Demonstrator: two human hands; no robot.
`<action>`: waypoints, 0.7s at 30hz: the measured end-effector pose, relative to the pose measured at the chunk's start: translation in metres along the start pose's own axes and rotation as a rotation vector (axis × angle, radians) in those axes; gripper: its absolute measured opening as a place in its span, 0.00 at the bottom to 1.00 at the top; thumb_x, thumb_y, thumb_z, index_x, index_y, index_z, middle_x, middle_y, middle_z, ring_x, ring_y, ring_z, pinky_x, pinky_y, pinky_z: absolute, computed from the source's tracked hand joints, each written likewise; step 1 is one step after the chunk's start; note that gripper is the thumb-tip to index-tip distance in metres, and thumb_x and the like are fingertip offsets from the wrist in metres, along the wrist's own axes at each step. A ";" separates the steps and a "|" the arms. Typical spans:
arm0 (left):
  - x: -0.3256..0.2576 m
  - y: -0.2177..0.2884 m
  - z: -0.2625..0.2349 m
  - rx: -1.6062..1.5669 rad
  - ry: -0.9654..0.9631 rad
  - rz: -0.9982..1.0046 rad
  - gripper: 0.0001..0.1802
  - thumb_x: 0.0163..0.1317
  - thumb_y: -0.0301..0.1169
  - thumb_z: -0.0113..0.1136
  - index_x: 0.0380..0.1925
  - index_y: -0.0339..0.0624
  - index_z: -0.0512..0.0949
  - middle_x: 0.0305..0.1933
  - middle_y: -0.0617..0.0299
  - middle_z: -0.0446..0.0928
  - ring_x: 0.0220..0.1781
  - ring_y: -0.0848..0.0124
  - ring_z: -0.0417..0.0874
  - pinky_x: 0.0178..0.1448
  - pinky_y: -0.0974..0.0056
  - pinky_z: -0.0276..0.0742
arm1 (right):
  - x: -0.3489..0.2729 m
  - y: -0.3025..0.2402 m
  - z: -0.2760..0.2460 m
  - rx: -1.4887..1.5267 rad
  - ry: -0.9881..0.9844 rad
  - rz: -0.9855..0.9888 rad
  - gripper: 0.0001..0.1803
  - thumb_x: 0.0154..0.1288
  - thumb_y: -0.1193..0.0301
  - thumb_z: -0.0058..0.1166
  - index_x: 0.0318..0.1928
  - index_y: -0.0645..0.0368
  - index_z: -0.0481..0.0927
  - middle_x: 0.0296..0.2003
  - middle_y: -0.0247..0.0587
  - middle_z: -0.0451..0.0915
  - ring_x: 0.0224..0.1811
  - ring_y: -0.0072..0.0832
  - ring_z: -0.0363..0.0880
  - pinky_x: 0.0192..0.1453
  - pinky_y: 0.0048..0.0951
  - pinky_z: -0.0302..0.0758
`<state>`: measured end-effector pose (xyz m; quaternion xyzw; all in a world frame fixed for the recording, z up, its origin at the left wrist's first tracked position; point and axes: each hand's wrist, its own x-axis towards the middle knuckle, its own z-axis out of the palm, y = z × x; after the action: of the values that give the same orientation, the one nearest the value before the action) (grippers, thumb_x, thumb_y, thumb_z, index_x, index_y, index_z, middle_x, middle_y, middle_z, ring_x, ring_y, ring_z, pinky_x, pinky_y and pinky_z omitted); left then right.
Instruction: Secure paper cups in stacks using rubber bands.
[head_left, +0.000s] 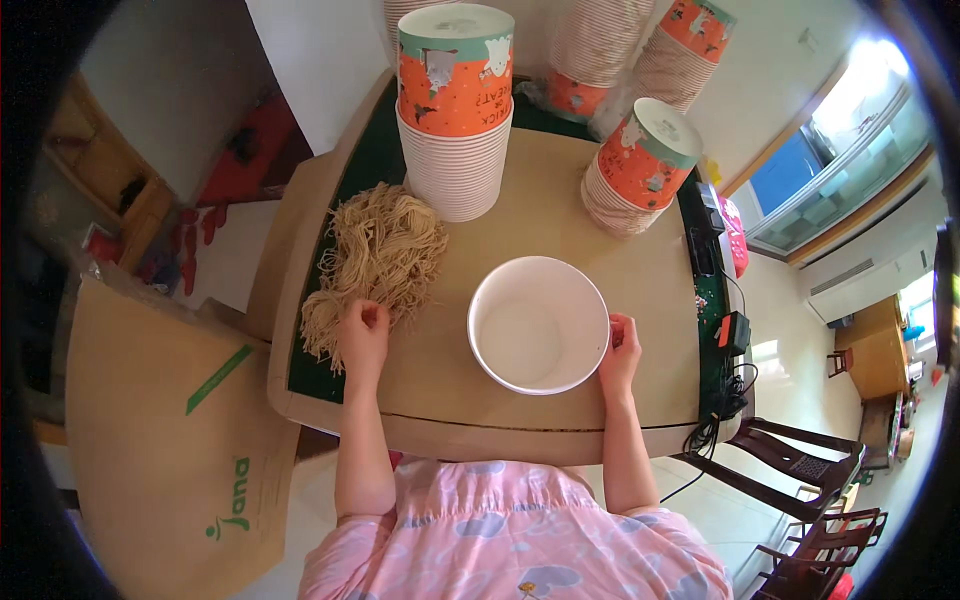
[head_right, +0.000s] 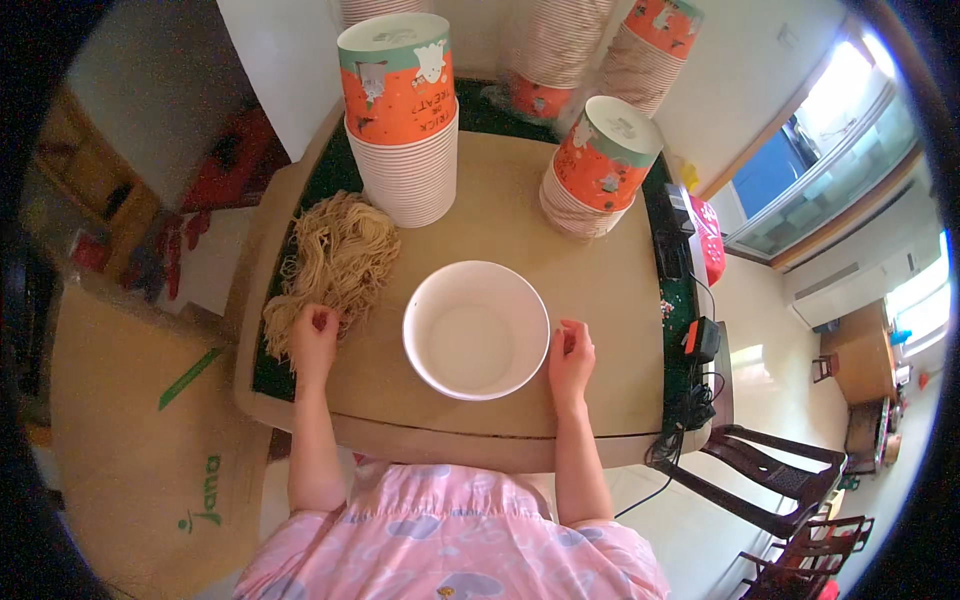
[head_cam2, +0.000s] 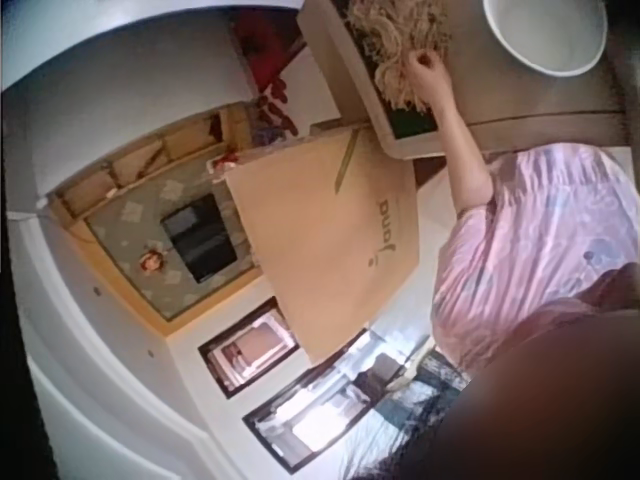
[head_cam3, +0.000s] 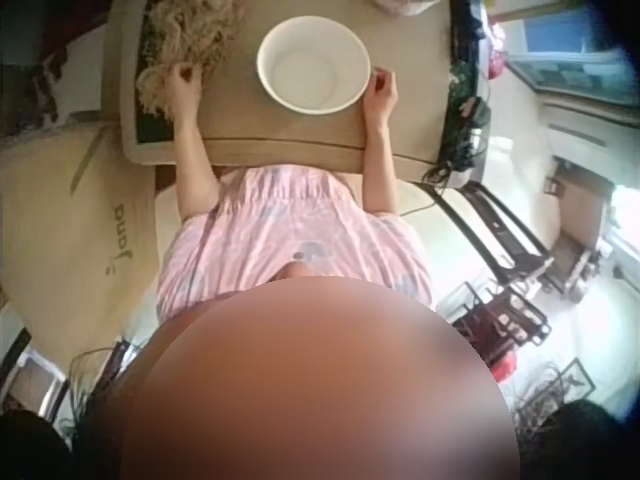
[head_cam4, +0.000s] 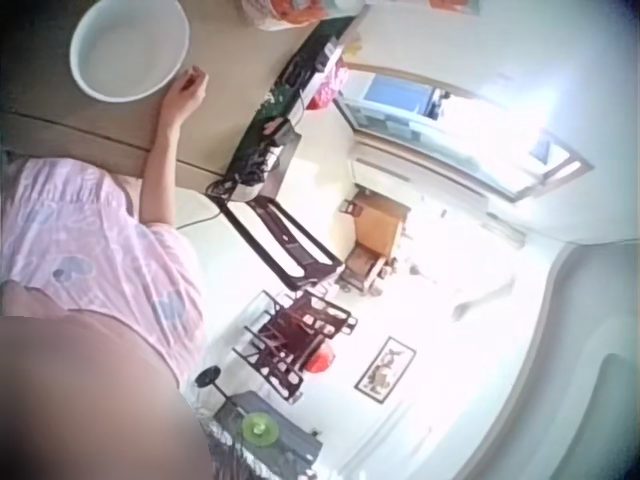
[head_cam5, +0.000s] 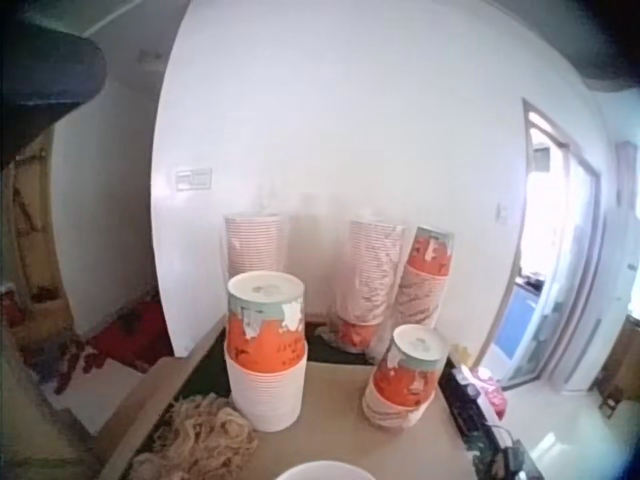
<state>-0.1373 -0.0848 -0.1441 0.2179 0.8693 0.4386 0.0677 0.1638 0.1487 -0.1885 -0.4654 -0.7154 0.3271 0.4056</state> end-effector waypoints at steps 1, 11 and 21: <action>0.003 -0.006 0.002 -0.028 0.039 0.013 0.09 0.61 0.31 0.59 0.31 0.35 0.75 0.27 0.56 0.76 0.30 0.63 0.78 0.37 0.61 0.73 | 0.001 0.005 0.001 0.001 0.002 -0.028 0.07 0.63 0.74 0.53 0.42 0.60 0.77 0.25 0.37 0.77 0.26 0.26 0.75 0.33 0.28 0.73; 0.021 0.008 0.002 0.009 -0.001 0.026 0.08 0.61 0.30 0.59 0.30 0.36 0.75 0.31 0.56 0.78 0.31 0.64 0.79 0.38 0.63 0.73 | 0.000 -0.006 0.002 0.062 -0.007 0.014 0.08 0.63 0.76 0.53 0.43 0.60 0.76 0.26 0.35 0.76 0.28 0.21 0.73 0.35 0.25 0.72; -0.113 0.048 -0.027 -0.556 -0.376 0.083 0.02 0.63 0.23 0.56 0.31 0.38 0.74 0.26 0.64 0.77 0.28 0.77 0.78 0.35 0.71 0.73 | -0.031 -0.081 -0.043 0.586 -0.043 0.145 0.10 0.70 0.71 0.48 0.30 0.64 0.75 0.22 0.34 0.72 0.26 0.20 0.70 0.34 0.20 0.69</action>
<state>-0.0288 -0.1296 -0.0981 0.3032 0.6792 0.6134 0.2657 0.1769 0.0956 -0.1089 -0.3712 -0.5640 0.5576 0.4830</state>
